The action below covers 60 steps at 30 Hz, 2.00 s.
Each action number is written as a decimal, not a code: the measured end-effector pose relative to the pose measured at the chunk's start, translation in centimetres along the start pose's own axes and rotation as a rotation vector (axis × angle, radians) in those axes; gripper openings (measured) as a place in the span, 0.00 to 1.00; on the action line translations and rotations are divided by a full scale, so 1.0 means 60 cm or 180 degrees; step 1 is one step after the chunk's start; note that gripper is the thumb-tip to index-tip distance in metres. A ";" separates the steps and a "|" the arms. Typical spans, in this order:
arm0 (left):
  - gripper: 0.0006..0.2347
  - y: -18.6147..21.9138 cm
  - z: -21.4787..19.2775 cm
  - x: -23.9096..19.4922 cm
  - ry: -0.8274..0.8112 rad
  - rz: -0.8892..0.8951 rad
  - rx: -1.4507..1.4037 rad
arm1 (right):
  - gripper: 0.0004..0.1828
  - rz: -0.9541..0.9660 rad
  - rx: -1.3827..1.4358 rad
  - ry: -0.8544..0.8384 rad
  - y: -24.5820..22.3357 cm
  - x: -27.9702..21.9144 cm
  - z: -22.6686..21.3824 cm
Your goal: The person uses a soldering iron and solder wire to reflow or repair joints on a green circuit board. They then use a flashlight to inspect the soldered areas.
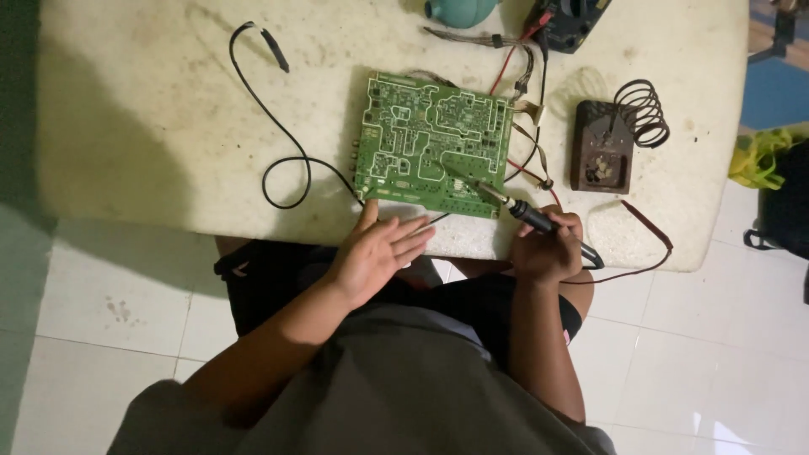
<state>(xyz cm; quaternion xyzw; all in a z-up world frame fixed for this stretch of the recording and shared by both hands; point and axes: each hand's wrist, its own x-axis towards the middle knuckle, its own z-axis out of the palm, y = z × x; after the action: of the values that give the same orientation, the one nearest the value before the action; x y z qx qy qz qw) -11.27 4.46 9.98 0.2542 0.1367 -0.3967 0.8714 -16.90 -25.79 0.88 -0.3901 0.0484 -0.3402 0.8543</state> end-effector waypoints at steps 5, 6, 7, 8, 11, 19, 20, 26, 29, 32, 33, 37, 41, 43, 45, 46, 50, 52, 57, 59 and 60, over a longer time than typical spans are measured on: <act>0.21 0.068 -0.001 -0.043 0.0432 -0.0093 0.1246 | 0.11 0.0122 0.0175 0.0243 -0.006 0.002 0.029; 0.16 0.088 0.005 -0.050 0.0386 0.0204 0.1649 | 0.11 0.0139 0.0171 0.0307 -0.007 0.004 0.035; 0.16 0.116 0.005 -0.040 0.0390 0.0199 0.1647 | 0.11 0.0142 0.0168 0.0311 -0.006 0.003 0.029; 0.14 0.145 0.005 -0.031 0.0623 0.0781 0.2089 | 0.12 0.0197 0.0118 0.0351 -0.005 0.002 0.024; 0.10 0.217 -0.014 0.006 0.0888 0.2003 0.2952 | 0.12 0.0257 0.0053 0.0420 -0.007 0.001 0.015; 0.04 0.241 0.043 0.064 0.0584 0.2393 0.3685 | 0.12 0.0656 0.0136 0.0242 -0.024 -0.002 0.001; 0.07 0.238 0.048 0.080 0.0328 0.2264 0.3950 | 0.12 0.0633 0.0117 0.0315 -0.023 -0.002 0.004; 0.04 0.254 0.083 0.240 0.0019 0.2639 0.4909 | 0.13 0.0629 0.0133 0.0303 -0.023 0.003 0.009; 0.08 0.288 0.072 0.349 0.0696 0.3052 0.5767 | 0.13 0.0633 0.0114 0.0281 -0.028 0.003 0.022; 0.16 0.316 0.042 0.433 0.1179 0.3249 0.6486 | 0.13 0.0605 0.0171 0.0144 -0.026 0.003 0.016; 0.15 0.324 0.029 0.455 0.1256 0.3224 0.6577 | 0.13 0.0583 0.0215 0.0054 -0.023 0.004 0.010; 0.17 0.320 0.017 0.452 0.1025 0.3308 0.6208 | 0.12 0.0440 0.0085 0.0029 -0.024 0.004 0.018; 0.20 0.317 0.009 0.434 0.0720 0.3501 0.5369 | 0.12 0.0524 0.0034 0.0176 -0.027 0.004 0.023; 0.21 0.309 0.025 0.385 0.0640 0.3559 0.5090 | 0.12 0.0554 0.0043 0.0202 -0.029 0.004 0.024; 0.10 0.292 0.058 0.299 0.0514 0.2950 0.4375 | 0.12 0.0658 0.0143 0.0290 -0.030 0.003 0.026; 0.10 0.285 0.066 0.261 0.0535 0.2939 0.4375 | 0.12 0.0679 0.0142 0.0292 -0.031 0.005 0.017; 0.14 0.259 0.060 0.151 -0.0104 0.2203 0.3389 | 0.12 0.0791 0.0188 0.0448 -0.029 0.001 0.021; 0.14 0.249 0.045 0.134 -0.0432 0.2027 0.2963 | 0.11 0.0809 0.0262 0.0453 -0.031 0.004 0.026; 0.17 0.243 0.026 0.129 -0.0352 0.2065 0.3954 | 0.11 0.0968 0.0070 0.0453 -0.040 0.008 0.028; 0.13 0.248 0.034 0.132 -0.0419 0.1903 0.3923 | 0.11 0.1038 0.0034 0.0554 -0.046 0.006 0.031; 0.09 0.251 0.039 0.135 -0.0484 0.1779 0.3895 | 0.11 0.1100 0.0013 0.0623 -0.050 0.006 0.032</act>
<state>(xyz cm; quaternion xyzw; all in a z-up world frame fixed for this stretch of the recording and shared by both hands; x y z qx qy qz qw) 5.50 6.50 13.40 0.6989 -0.2450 -0.1791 0.6476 -17.58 -26.21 4.36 -0.3393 0.1968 -0.2249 0.8919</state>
